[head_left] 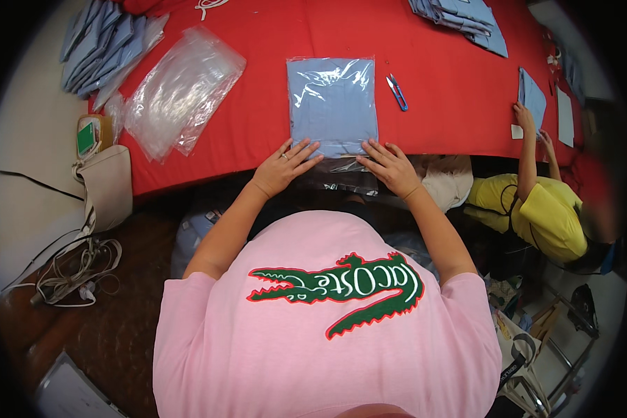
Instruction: The person places folded shirts into individual plastic bags, seals the bags by folding over the adhesive flaps, and then stacks the packaged items on the table.
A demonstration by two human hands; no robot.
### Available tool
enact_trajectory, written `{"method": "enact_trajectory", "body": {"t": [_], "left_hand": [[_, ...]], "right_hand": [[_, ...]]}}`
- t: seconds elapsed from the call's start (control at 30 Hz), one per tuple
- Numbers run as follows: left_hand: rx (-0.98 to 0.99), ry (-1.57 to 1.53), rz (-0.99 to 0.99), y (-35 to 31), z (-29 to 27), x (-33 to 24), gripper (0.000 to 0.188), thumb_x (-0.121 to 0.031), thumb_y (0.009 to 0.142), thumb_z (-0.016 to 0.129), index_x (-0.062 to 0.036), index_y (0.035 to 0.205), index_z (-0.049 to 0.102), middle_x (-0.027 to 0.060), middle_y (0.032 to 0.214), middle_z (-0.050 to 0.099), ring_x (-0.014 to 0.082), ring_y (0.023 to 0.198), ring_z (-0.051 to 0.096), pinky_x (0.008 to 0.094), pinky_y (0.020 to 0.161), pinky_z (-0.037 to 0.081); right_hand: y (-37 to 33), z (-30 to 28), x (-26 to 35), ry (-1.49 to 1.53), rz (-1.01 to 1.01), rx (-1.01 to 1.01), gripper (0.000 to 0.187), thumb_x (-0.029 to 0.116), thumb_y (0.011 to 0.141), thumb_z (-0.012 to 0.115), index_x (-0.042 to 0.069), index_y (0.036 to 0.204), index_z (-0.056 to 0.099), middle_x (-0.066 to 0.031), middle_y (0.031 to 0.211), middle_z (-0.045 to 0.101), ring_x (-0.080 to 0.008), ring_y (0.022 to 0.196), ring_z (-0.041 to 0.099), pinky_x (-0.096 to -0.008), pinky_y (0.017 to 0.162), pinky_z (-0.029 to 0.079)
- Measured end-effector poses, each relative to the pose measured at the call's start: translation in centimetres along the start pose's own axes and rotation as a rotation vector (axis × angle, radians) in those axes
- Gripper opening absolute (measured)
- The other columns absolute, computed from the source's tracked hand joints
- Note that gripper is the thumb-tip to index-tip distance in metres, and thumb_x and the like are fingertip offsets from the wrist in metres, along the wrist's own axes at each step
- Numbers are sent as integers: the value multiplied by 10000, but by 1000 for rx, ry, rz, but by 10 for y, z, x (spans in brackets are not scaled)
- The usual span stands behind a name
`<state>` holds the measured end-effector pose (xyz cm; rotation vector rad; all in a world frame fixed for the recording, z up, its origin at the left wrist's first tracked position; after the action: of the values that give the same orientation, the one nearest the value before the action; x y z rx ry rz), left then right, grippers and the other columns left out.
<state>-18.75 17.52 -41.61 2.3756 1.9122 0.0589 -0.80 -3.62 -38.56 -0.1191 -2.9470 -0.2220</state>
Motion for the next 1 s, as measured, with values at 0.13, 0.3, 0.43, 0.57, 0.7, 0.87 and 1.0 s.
{"method": "enact_trajectory", "body": {"t": [0.13,0.3,0.43,0.57,0.7,0.87,1.0], "left_hand": [[-141,-251,-81,3,-17,3,592,-346,1023,676,-235,1589,542,45,1716,433,243,1587,404,488,1296,327],[-311,-611,-339,11,-63,14,379,-344,1067,662,-145,1383,725,102,1419,700,250,1348,648,431,1151,491],[-398,-1294,-716,13,-30,33,364,-293,1146,566,-4,1279,743,157,1099,788,212,1005,773,329,899,591],[-326,-1502,-972,27,2,56,443,-334,1167,523,53,1095,727,117,878,751,172,738,754,283,688,569],[-258,-1480,-1115,31,7,63,460,-371,1154,544,16,941,672,85,733,681,141,598,692,280,564,512],[-284,-1286,-1107,32,5,63,420,-327,1139,557,17,921,656,107,658,660,231,544,684,394,542,531],[-189,-476,-969,37,-31,71,210,-217,1046,663,-12,1092,670,155,1019,717,344,954,718,495,837,558]], "right_hand": [[8,-16,-13,452,258,-147,332,149,1053,670,133,1380,731,-83,1431,712,-243,1372,645,-400,1089,515],[17,-24,-26,887,571,-255,206,127,1071,657,20,1177,798,-111,1131,804,-212,1057,758,-331,916,581],[32,1,-36,1227,723,-301,229,144,1093,637,-35,1106,778,-94,998,776,-156,915,728,-307,856,576],[38,36,-46,1404,930,-518,293,177,1115,608,-56,990,735,-92,853,745,-143,791,710,-304,734,566],[44,40,-46,1108,1031,-407,313,241,1107,628,-23,958,706,-69,713,694,-135,724,701,-319,641,534],[51,14,-42,405,1028,-335,261,299,1025,728,43,981,708,-88,691,681,-285,690,711,-443,651,541],[53,-10,-45,331,1126,-329,236,238,950,782,91,1112,693,-100,900,734,-356,843,720,-501,738,549]]}}
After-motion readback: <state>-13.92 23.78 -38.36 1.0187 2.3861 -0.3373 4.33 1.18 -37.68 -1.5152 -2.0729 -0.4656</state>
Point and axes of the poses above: each hand's wrist, its own y-axis towards the middle knuckle, its own z-axis out of the palm, x = y × z, the point moved 7 cm from there along y, towards the middle knuckle
